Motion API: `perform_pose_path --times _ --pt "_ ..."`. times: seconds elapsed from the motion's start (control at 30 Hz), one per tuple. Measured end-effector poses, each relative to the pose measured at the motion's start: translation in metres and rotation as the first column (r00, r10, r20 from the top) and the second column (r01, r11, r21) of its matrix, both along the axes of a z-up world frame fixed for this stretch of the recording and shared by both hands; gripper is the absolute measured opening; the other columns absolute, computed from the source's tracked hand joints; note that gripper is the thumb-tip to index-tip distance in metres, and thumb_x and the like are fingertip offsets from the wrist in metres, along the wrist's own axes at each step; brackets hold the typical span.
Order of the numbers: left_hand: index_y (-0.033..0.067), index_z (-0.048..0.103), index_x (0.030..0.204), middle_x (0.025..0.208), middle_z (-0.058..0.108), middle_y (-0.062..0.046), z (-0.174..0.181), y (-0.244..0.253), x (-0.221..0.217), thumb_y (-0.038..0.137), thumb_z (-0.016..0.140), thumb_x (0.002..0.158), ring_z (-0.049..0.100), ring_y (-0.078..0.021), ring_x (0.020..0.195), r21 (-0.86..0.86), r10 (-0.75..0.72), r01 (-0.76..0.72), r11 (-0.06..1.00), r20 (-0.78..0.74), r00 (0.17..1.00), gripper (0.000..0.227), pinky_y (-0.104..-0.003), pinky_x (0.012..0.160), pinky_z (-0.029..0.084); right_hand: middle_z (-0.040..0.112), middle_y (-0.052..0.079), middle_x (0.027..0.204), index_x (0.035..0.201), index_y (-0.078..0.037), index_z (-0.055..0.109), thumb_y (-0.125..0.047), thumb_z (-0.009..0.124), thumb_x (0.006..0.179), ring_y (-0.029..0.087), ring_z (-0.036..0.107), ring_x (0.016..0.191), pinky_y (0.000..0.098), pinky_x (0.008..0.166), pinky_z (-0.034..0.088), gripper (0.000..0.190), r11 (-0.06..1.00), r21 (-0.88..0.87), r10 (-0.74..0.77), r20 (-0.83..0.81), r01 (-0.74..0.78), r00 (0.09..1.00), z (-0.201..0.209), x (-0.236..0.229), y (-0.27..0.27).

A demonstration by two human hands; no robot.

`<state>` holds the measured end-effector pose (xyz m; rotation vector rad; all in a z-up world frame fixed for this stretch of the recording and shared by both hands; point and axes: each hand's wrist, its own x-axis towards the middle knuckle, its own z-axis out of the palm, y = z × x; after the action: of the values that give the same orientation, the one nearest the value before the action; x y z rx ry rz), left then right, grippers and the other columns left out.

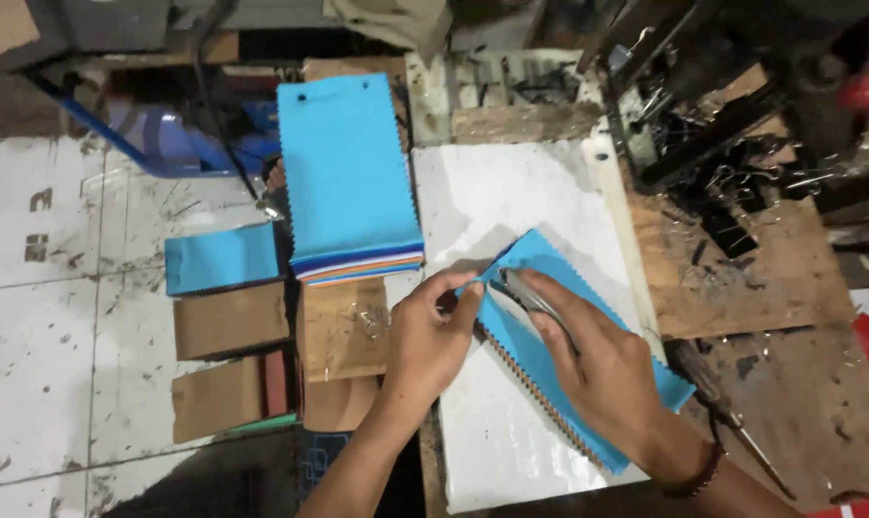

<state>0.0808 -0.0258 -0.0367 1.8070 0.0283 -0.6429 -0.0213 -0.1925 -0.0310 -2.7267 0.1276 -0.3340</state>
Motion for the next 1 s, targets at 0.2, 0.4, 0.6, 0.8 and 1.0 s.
perform_pose_path --times 0.2,0.4,0.6,0.8,1.0 --pt "0.0216 0.078 0.119 0.044 0.036 0.005 -0.002 -0.001 -0.006 0.040 0.064 0.093 0.030 -0.0065 0.041 -0.015 0.008 -0.007 1.000 0.039 0.999 0.035 -0.029 0.045 0.023 0.061 0.016 0.141 0.145 -0.003 0.045 -0.025 0.034 0.111 0.024 0.064 0.123 0.0331 0.109 0.057 0.043 0.885 0.457 0.051 0.106 -0.094 0.993 0.056 0.001 -0.033" --pt "0.0232 0.078 0.118 0.093 0.077 0.002 -0.004 -0.002 -0.007 0.042 0.065 0.090 0.070 -0.0110 0.082 -0.027 0.042 -0.041 0.999 0.029 0.999 0.036 -0.025 0.075 0.053 0.062 0.002 0.146 0.151 -0.041 0.052 -0.041 0.040 0.101 0.033 0.066 0.121 0.0530 0.089 0.056 0.051 0.809 -0.034 -0.498 -0.570 0.587 0.653 0.125 -0.016 -0.050" --pt "0.0237 0.072 0.120 0.131 0.075 0.005 -0.016 -0.004 -0.008 0.030 0.072 0.086 0.066 -0.0100 0.128 -0.136 0.066 -0.056 0.989 0.070 0.995 0.035 -0.025 0.091 0.055 0.071 -0.003 0.050 0.150 -0.033 0.049 -0.040 0.036 0.105 0.012 0.059 0.032 0.0314 0.032 0.061 0.047 0.869 -0.476 -0.388 -0.478 0.138 0.788 0.107 -0.030 -0.073" --pt "0.0240 0.069 0.127 0.126 0.077 0.001 -0.009 -0.002 -0.006 0.028 0.072 0.085 0.060 -0.0059 0.072 -0.114 0.068 -0.066 0.991 0.015 0.998 0.042 -0.026 0.076 0.053 0.078 -0.004 0.116 0.140 -0.043 0.057 -0.041 0.054 0.096 0.023 0.079 0.075 0.0471 0.040 0.060 0.044 0.977 -0.164 0.084 -0.278 -0.134 0.957 0.078 -0.001 -0.031" --pt "0.0227 0.065 0.129 0.124 0.078 0.000 -0.007 0.002 -0.006 0.021 0.069 0.089 0.058 -0.0053 0.061 -0.204 0.064 -0.055 0.978 0.037 0.997 0.041 -0.023 0.061 0.050 0.079 -0.003 0.094 0.143 -0.034 0.055 -0.053 0.048 0.097 0.038 0.073 0.056 0.0529 0.038 0.055 0.050 0.892 -0.403 0.066 -0.335 -0.207 0.940 0.066 0.028 -0.003"
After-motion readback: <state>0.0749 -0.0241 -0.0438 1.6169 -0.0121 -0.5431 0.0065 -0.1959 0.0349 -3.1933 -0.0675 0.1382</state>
